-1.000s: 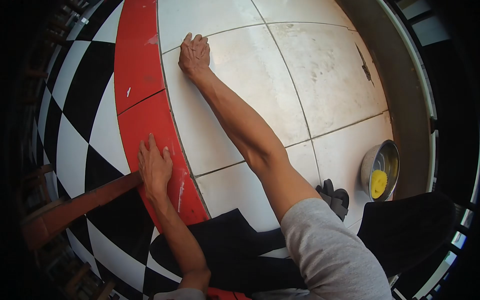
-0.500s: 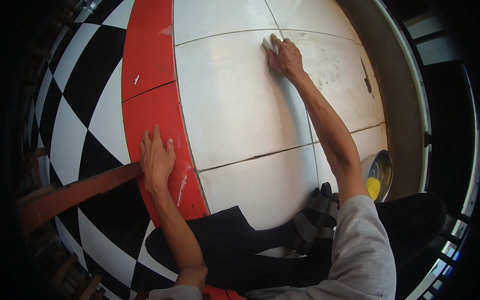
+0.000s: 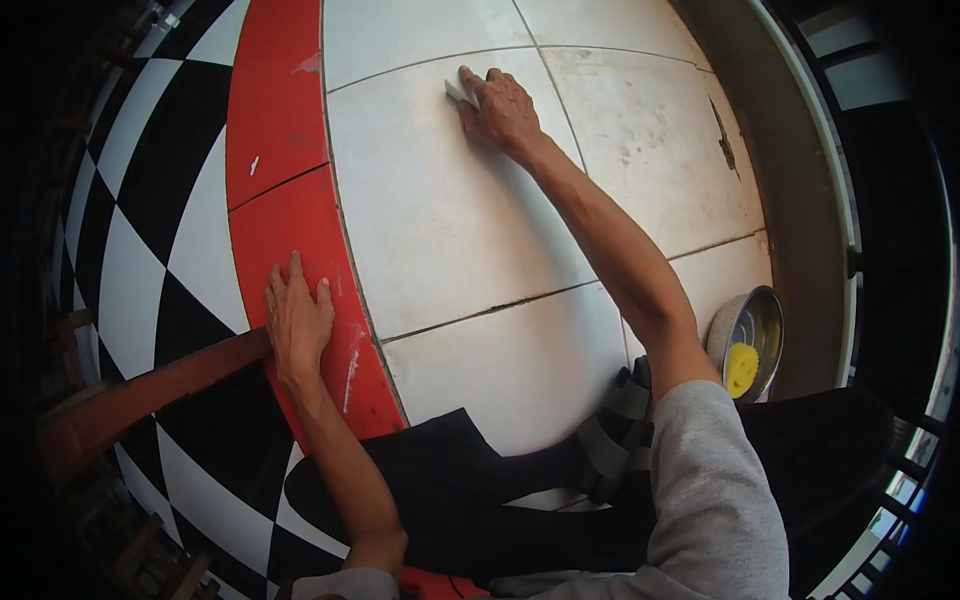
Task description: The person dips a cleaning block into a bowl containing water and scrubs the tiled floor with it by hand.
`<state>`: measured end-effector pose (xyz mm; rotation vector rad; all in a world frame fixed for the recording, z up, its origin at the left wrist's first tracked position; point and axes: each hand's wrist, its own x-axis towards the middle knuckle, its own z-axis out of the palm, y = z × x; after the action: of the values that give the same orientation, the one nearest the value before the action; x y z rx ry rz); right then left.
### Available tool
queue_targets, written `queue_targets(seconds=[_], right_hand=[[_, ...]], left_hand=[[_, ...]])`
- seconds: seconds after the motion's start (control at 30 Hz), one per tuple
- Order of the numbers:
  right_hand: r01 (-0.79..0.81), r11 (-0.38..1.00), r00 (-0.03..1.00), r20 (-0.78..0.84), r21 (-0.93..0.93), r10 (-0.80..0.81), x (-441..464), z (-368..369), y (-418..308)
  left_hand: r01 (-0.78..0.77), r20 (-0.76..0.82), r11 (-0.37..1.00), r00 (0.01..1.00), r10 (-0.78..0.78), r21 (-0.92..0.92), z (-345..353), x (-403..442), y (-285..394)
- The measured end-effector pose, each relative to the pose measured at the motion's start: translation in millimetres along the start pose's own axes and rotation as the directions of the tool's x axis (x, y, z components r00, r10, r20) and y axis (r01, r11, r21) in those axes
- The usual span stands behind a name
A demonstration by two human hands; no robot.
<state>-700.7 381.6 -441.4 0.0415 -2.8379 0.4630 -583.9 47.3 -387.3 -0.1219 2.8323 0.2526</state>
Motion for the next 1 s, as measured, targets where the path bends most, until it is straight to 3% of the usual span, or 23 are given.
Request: queue_targets(seconds=[0.1, 0.17, 0.2, 0.23, 0.3, 0.37, 0.4, 0.5, 0.63, 0.7, 0.77, 0.8, 0.83, 0.9, 1.0], right_hand=[[0.324, 0.938, 0.896, 0.277, 0.126, -0.347, -91, -6, -73], [0.530, 0.834, 0.799, 0.240, 0.153, -0.552, -120, 2, -82], [0.471, 0.846, 0.766, 0.360, 0.250, -0.533, -107, -8, -79], [0.565, 0.803, 0.762, 0.254, 0.189, -0.596, -87, -1, -67], [0.447, 0.893, 0.862, 0.241, 0.055, -0.447, -25, 1, -45], [0.278, 0.958, 0.959, 0.075, -0.064, -0.273, 35, 14, -14], [0.213, 0.975, 0.977, 0.014, -0.066, -0.213, 52, 11, -14], [0.166, 0.986, 0.985, 0.047, -0.017, -0.165, 30, 19, -30], [0.368, 0.914, 0.862, 0.306, 0.173, -0.404, -99, -2, -94], [0.511, 0.836, 0.776, 0.309, 0.202, -0.549, -124, 1, -104], [0.432, 0.884, 0.807, 0.361, 0.178, -0.467, -86, 4, -104], [0.419, 0.894, 0.858, 0.254, 0.160, -0.447, -55, 12, -98], [0.386, 0.921, 0.888, 0.249, 0.050, -0.386, -18, 20, -94], [0.334, 0.942, 0.933, 0.134, 0.025, -0.335, 40, 37, -87], [0.256, 0.966, 0.961, 0.098, 0.025, -0.257, 38, 50, -90]], left_hand=[[0.011, 0.014, 1.000, 1.000, -0.011, 0.029, 1, -3, -4], [-0.029, -0.018, 0.999, 0.999, 0.029, 0.019, 4, -3, -8], [-0.027, -0.012, 0.999, 1.000, 0.027, 0.022, 5, -4, -8], [-0.026, -0.012, 1.000, 1.000, 0.026, 0.016, 4, -4, -7], [-0.023, -0.012, 1.000, 1.000, 0.023, 0.015, 3, -6, -7], [0.006, -0.003, 1.000, 1.000, -0.006, 0.013, 2, -4, -4], [0.010, -0.009, 1.000, 1.000, -0.010, 0.011, 1, -3, -5], [-0.011, 0.004, 1.000, 1.000, 0.011, -0.012, 0, -1, -8], [-0.006, 0.008, 1.000, 1.000, 0.006, -0.031, -4, -4, -8], [-0.007, 0.016, 1.000, 1.000, 0.007, -0.022, -3, -2, -10], [-0.037, -0.010, 0.999, 0.999, 0.037, -0.010, 0, -4, -10], [-0.042, -0.011, 0.999, 0.999, 0.042, -0.004, 1, -5, -10], [-0.042, -0.021, 0.999, 0.999, 0.042, -0.006, 3, -4, -10], [-0.039, -0.035, 0.999, 0.999, 0.039, -0.003, 2, -4, -11], [-0.040, -0.025, 0.999, 0.999, 0.039, -0.015, 0, -2, -9]])
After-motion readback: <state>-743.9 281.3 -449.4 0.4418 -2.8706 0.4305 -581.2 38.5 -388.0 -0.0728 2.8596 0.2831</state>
